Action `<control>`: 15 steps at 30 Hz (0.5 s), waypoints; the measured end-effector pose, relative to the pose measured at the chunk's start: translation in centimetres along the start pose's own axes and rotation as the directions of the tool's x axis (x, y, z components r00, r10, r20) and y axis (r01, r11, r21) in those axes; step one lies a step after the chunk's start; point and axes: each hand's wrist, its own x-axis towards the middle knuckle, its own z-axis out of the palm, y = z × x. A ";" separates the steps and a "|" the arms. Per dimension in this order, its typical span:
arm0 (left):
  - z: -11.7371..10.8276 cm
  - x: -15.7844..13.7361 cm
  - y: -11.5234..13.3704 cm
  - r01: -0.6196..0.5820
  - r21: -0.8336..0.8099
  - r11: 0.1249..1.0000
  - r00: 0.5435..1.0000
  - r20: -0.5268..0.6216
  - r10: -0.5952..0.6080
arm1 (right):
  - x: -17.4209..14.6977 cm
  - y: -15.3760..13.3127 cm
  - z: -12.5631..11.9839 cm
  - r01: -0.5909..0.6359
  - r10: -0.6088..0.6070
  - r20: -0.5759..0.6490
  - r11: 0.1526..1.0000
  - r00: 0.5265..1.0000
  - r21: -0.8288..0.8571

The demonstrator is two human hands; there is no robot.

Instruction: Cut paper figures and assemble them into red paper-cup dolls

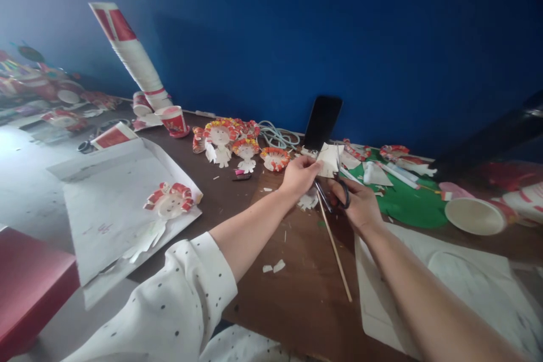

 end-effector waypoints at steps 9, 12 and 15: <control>0.0 -0.2 0.5 0.023 -0.002 1.000 1.000 -0.012 -0.023 | 0.1 0.4 -0.3 0.009 -0.009 -0.004 0.999 1.000 -0.030; 0.0 -0.1 0.5 0.015 -0.008 1.000 1.000 -0.013 -0.015 | 0.2 0.4 -0.4 0.000 0.000 0.003 0.999 1.000 -0.037; 0.0 -0.1 0.4 -0.002 0.001 1.000 1.000 -0.013 0.002 | 0.1 0.2 -0.4 -0.014 0.014 0.004 0.999 1.000 -0.045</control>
